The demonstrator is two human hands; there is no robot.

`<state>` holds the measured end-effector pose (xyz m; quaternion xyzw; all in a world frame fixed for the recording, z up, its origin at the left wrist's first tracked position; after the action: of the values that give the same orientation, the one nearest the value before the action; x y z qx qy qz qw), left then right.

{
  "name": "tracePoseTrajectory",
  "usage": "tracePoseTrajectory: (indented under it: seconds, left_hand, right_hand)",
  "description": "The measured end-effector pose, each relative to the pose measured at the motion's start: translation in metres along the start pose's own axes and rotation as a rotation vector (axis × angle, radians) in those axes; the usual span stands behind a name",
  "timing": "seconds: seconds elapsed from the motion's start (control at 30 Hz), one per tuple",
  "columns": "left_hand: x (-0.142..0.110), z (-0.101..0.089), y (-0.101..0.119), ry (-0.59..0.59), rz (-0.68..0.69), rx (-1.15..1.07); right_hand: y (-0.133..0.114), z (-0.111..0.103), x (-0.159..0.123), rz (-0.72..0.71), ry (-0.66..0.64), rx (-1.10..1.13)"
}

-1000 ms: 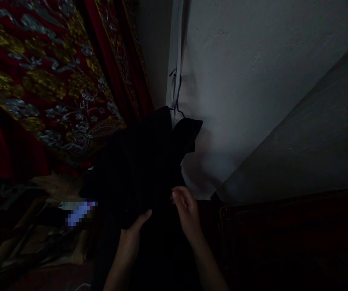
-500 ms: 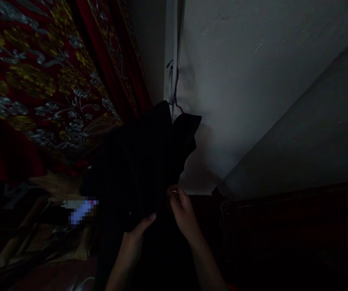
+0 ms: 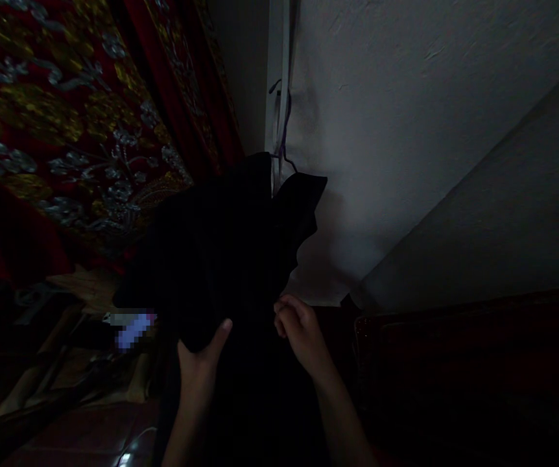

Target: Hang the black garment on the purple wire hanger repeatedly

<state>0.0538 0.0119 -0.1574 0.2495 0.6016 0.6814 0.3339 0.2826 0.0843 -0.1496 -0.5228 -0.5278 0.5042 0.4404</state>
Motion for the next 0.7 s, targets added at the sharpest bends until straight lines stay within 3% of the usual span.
tracePoseTrajectory:
  seconds: [0.13, 0.2, 0.3, 0.37, 0.5, 0.7]
  left_hand:
    - [-0.001, -0.019, 0.064, 0.166, 0.551, 0.015]
    - [-0.008, 0.003, 0.073, 0.001, 0.627, 0.053]
    - [-0.024, 0.066, 0.053, -0.468, 0.482, 0.131]
    - [-0.036, 0.093, 0.035, -0.635, 0.363, 0.117]
    - [-0.045, 0.113, 0.015, -0.696, 0.224, 0.039]
    - [-0.045, 0.117, 0.018, -0.772, 0.168, -0.036]
  right_hand:
    - [-0.004, -0.008, -0.003, 0.014, -0.004, -0.002]
    - [-0.010, -0.006, -0.005, 0.018, -0.026, -0.001]
    - [-0.020, 0.000, -0.010, 0.019, -0.060, 0.010]
    - [-0.027, 0.004, -0.014, 0.017, -0.080, 0.023]
    - [-0.027, 0.005, -0.018, 0.047, -0.106, 0.069]
    - [-0.021, 0.007, -0.015, 0.055, -0.118, 0.159]
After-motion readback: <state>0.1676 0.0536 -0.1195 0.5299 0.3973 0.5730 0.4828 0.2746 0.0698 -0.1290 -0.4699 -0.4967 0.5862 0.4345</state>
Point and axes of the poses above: each hand's wrist, its own x-axis towards the middle knuckle, its own z-axis out of the palm, y = z × x, the point moved 10 cm from there along x, towards the middle knuckle, and after that the axes turned 9 degrees about -x, right-handed, at the moved point
